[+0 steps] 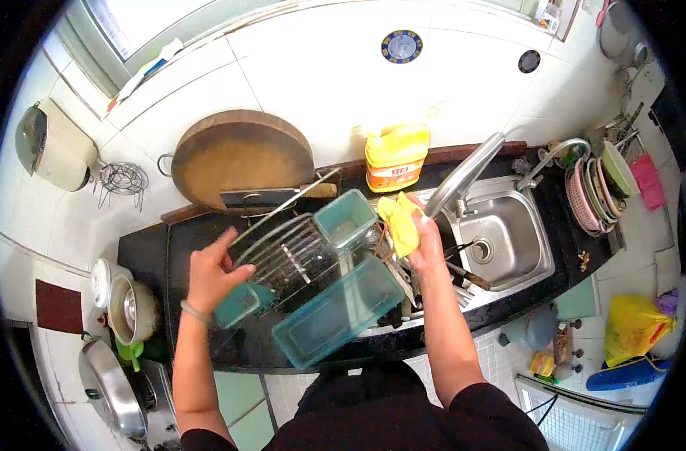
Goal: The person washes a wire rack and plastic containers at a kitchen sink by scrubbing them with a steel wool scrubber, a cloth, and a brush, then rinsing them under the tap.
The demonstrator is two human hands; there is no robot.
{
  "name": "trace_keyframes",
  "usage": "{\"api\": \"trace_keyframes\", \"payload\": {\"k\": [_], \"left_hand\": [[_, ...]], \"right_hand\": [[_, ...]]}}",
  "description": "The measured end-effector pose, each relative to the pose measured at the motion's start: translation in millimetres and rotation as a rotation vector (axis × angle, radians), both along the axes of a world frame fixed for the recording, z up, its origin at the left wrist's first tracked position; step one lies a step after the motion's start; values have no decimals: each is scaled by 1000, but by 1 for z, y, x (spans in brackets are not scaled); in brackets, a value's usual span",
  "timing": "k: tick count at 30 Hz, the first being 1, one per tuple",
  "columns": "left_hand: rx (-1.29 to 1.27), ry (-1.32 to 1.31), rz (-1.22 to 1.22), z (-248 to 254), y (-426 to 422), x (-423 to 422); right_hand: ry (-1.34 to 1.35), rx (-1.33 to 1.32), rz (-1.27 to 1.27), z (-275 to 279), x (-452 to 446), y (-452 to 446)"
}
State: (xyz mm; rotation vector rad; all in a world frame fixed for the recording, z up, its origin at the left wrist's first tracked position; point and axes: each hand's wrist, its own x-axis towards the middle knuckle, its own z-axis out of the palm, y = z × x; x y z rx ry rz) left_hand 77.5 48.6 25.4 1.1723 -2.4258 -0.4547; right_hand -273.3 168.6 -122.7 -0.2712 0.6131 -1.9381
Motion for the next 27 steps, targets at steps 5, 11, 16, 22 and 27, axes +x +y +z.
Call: {"api": "trace_keyframes", "payload": {"k": [5, 11, 16, 22, 27], "left_hand": [[-234, -98, -55, -1, 37, -13], [-324, -142, -162, -5, 42, -17], [-325, -161, -186, -7, 36, -36], [-320, -131, -161, -5, 33, -47], [-280, -169, -147, -4, 26, -40]], "right_hand": [[-175, 173, -138, 16, 6, 12], [223, 400, -313, 54, 22, 35], [973, 380, -319, 67, 44, 42], [1790, 296, -517, 46, 29, 20], [1530, 410, -505, 40, -7, 47]]}}
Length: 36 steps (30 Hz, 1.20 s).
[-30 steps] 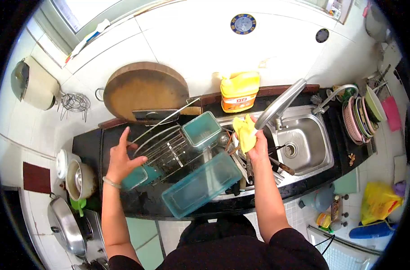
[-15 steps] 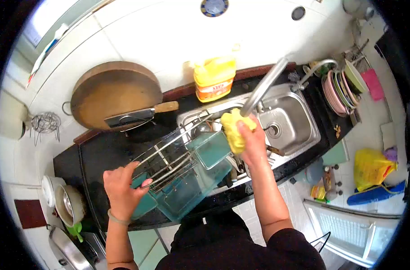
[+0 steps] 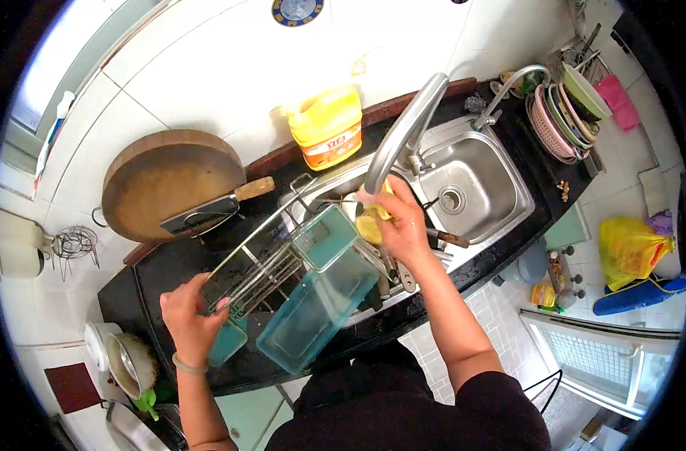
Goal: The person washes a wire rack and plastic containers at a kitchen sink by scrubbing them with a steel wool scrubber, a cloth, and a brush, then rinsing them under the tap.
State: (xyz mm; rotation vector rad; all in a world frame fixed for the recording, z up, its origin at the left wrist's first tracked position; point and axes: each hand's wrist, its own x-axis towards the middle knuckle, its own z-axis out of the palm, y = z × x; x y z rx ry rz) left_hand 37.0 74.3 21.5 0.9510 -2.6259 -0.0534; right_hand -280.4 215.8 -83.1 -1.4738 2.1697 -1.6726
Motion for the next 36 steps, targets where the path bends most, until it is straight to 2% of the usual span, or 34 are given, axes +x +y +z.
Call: {"api": "trace_keyframes", "payload": {"k": [2, 4, 6, 8, 9, 10, 12, 16, 22, 26, 28, 29, 30, 32, 34, 36], "left_hand": [[-3, -28, -7, 0, 1, -2], [-14, -29, -19, 0, 2, -3], [-32, -25, -39, -1, 1, -7], [-47, 23, -20, -3, 2, -10], [-46, 19, -23, -3, 2, -11], [-39, 9, -20, -2, 2, -11], [-33, -1, -12, -2, 4, -11], [-33, 4, 0, -3, 7, -12], [-20, 10, -15, -2, 7, -28], [-30, -8, -9, -2, 10, -40], [-69, 2, -25, -2, 11, -44], [-109, 6, -45, -2, 11, -45], [-110, 11, -37, -2, 10, -44], [-97, -15, -84, -2, 3, -41], [-93, -18, -80, -1, 1, -39], [-81, -34, -68, -1, -1, -33]], "right_hand": [[9, -1, -28, 0, -7, 4], [-154, 147, 3, 2, -11, 5], [-133, 144, 13, 2, -10, 1], [-68, 397, 116, 16, -6, -4], [64, 486, 107, 18, -1, -7], [59, 487, 107, 17, 3, -11], [246, 686, 138, 17, 8, -17], [267, 510, 96, 10, 6, -17], [438, 494, -113, 19, 8, -14], [540, 482, -161, 30, 0, -8], [350, 130, -207, 35, -9, -3], [131, 160, -155, 45, -14, 2], [137, 158, -148, 48, -16, 6], [-13, 291, -92, 54, -20, 15], [-16, 264, -57, 44, -27, 25], [-126, 72, -38, 32, -38, 37]]}}
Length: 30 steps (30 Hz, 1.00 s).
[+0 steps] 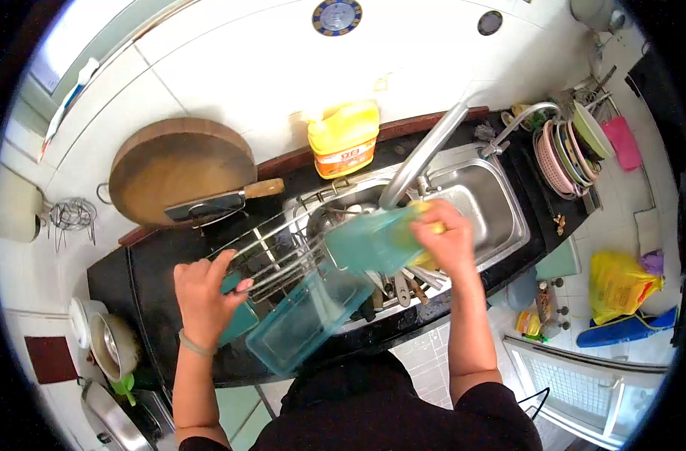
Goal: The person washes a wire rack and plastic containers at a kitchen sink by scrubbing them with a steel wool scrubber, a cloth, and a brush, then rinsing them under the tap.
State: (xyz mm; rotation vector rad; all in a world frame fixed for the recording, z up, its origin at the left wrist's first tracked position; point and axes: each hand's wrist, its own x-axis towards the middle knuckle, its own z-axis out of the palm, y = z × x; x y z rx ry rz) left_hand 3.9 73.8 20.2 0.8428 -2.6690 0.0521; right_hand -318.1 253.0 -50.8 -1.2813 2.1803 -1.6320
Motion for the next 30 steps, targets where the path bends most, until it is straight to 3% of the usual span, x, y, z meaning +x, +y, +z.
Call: {"api": "trace_keyframes", "payload": {"k": [4, 6, 9, 10, 12, 16, 18, 19, 24, 27, 28, 29, 30], "left_hand": [[26, 64, 78, 3, -2, 21], [95, 142, 153, 3, -7, 48], [244, 272, 275, 5, -15, 94], [422, 391, 383, 0, -20, 113], [408, 454, 362, -14, -32, 147], [471, 412, 513, -18, -36, 180], [375, 383, 442, -20, -45, 194], [544, 298, 499, -9, -47, 199], [526, 301, 410, -7, -51, 214], [74, 404, 463, 18, -27, 195], [-8, 646, 507, 17, -17, 182], [66, 835, 402, 21, 3, 148], [307, 830, 77, 24, 22, 112]], "right_hand": [[-608, -146, 6, 4, -40, 30], [-573, -92, -59, -3, -50, 41], [-802, -131, -91, -46, -62, 48], [-802, -126, -82, -54, -60, 43], [-1084, -134, -133, -69, -51, 28], [-1039, -71, -134, -82, -31, -10], [-977, -7, -122, -85, -23, -25], [-937, 3, -102, -86, -19, -31], [-901, 39, -55, -79, -8, -44], [-946, 72, -28, -79, -10, -45], [-946, 94, 36, -82, -13, -45], [-946, 121, 102, -86, -15, -43], [-945, 119, 97, -90, -18, -43]]}}
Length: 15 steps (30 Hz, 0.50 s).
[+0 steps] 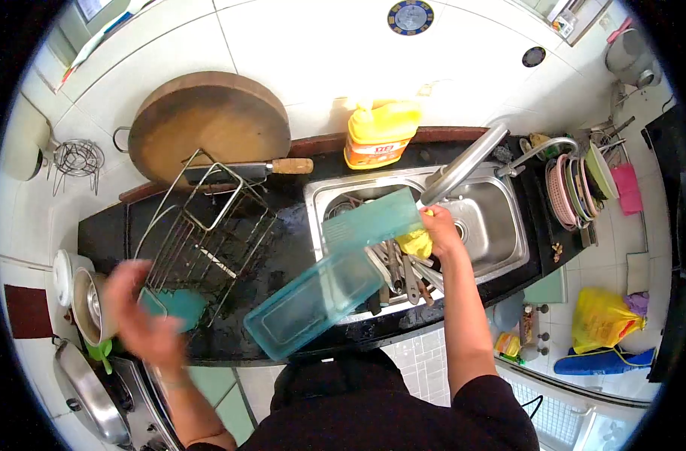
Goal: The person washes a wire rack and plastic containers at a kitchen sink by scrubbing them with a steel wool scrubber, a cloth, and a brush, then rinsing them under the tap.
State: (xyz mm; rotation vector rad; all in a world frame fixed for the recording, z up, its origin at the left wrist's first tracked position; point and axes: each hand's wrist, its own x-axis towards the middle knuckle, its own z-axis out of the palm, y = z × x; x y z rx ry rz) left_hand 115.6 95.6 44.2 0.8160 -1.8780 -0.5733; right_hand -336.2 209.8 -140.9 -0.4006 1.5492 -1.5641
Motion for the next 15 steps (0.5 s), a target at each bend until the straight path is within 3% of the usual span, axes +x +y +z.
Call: {"api": "trace_keyframes", "payload": {"k": [1, 2, 3, 4, 6, 7, 9, 10, 11, 13, 15], "left_hand": [[59, -82, -161, -16, 9, -43], [-28, -436, -255, -30, 11, -79], [393, -80, -388, -74, 17, -115], [445, -128, -444, -103, 16, -141], [544, 113, -533, -138, 21, -189], [542, 108, -549, -142, 17, -198], [783, 64, -429, -152, 15, -217], [785, 60, -444, -148, 16, -223], [567, -27, -392, -143, 19, -226], [252, -86, -365, -140, 22, -231], [235, -114, -376, -150, 26, -234]], "right_hand": [[-75, -17, 68, -5, -2, -3], [-148, -37, 139, -11, -4, -7], [-167, -44, 182, -17, -4, -9], [-163, -55, 176, -17, -1, -11], [-275, -83, 183, -12, 7, -15], [-334, -81, 109, -11, 8, -14], [-207, -9, 63, -21, -2, -4], [-81, 68, 34, -28, -10, 0], [342, 99, -38, -36, -16, 7], [336, 18, -174, -20, -16, 16], [340, -33, -199, 28, -6, 20]]}}
